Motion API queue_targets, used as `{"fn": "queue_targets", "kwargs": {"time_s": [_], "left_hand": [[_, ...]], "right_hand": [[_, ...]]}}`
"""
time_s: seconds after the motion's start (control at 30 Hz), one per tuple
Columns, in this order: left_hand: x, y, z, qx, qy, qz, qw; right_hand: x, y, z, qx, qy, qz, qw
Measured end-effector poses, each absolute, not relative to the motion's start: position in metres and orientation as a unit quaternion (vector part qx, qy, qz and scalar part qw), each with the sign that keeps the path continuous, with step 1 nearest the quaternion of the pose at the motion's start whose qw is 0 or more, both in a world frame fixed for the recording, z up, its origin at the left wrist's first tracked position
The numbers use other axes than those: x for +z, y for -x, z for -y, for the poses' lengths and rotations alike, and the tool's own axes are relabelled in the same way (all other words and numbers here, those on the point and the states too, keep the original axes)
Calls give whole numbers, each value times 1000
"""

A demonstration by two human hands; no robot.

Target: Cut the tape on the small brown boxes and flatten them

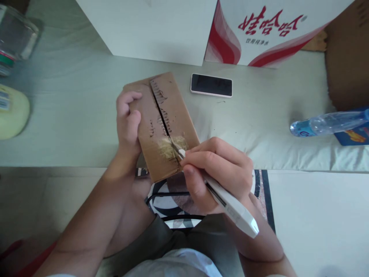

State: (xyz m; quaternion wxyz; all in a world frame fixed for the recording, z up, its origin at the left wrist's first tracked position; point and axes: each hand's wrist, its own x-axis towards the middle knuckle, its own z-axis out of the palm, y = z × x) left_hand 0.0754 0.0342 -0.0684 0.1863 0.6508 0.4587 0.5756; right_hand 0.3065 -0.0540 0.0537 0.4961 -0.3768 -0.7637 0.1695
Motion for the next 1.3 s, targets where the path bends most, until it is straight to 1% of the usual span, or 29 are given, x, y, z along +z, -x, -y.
{"fn": "queue_targets", "kwargs": {"time_s": [0.13, 0.33, 0.5, 0.73, 0.9, 1.17, 1.3], "left_hand": [[-68, -75, -34, 566, -648, -475, 185], [-67, -77, -33, 571, -642, -476, 191], [-69, -76, -35, 571, -648, -469, 184], [-69, -77, -36, 580, -643, -467, 177], [-70, -77, -37, 584, -641, -460, 189], [-69, -78, -37, 587, -640, -465, 173], [-69, -79, -37, 591, -642, -456, 174]], "right_hand": [[48, -304, 50, 183, 375, 766, 490], [54, -308, 54, 170, 372, 763, 501], [61, -312, 60, 198, 403, 764, 463], [62, -298, 69, 192, 451, 700, 519], [53, -302, 68, 169, 410, 708, 550], [44, -312, 64, 164, 406, 734, 520], [34, -310, 55, 162, 365, 734, 549]]}}
